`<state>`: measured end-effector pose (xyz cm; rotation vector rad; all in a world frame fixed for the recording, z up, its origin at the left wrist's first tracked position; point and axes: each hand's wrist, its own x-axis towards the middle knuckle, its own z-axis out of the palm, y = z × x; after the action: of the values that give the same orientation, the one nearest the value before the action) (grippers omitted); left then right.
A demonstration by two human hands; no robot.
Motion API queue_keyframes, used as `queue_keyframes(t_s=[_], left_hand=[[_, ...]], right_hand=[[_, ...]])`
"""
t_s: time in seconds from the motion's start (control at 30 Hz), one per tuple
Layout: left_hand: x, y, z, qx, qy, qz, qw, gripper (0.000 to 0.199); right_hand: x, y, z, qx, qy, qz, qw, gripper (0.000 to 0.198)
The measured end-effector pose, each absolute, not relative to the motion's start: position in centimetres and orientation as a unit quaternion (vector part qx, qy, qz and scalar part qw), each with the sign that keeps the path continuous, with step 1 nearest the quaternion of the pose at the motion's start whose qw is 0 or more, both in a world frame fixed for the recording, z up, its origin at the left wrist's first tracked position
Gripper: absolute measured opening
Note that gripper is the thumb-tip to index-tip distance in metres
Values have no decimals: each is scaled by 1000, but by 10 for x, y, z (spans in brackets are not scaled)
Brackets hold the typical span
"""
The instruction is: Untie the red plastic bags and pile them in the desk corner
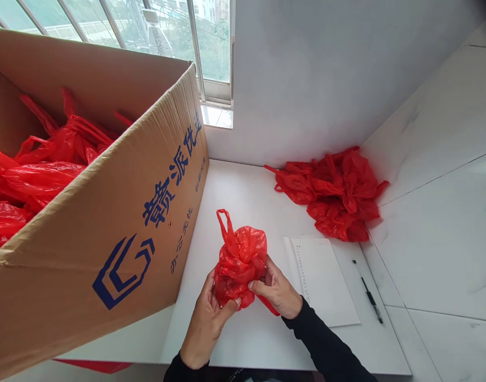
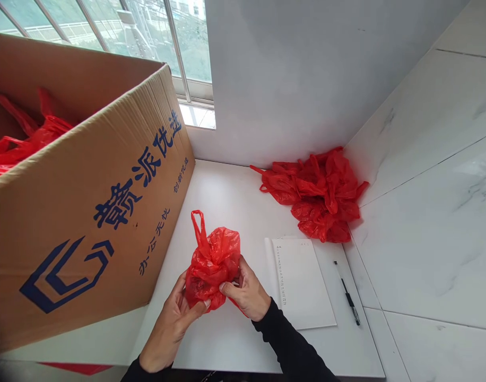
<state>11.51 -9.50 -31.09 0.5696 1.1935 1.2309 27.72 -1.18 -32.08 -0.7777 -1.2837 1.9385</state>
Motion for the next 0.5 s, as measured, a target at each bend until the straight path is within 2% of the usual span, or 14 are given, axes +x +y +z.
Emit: queue_keyframes(t_s=[0.13,0.23,0.3,0.4,0.5], left_hand=[[112,-98,-322,220,534,498,647,80],[113,-105,-327,234,522,552,607,87],[114,-108,-327,225,516,598,571,80],[115,-111,-324,193,534,599,564,59],[114,-112,-321,158,609,564,534,61]], right_hand=[[281,-15,-319,-301,-501,743,327,41],[281,-21,-310,-316,-528,719,323,34],[281,-25,-302,-323,-560,708,285,30],[283,-31,-297,-321,-614,693,199,30],[287,-37,-306,-360,-660,640,160,36]])
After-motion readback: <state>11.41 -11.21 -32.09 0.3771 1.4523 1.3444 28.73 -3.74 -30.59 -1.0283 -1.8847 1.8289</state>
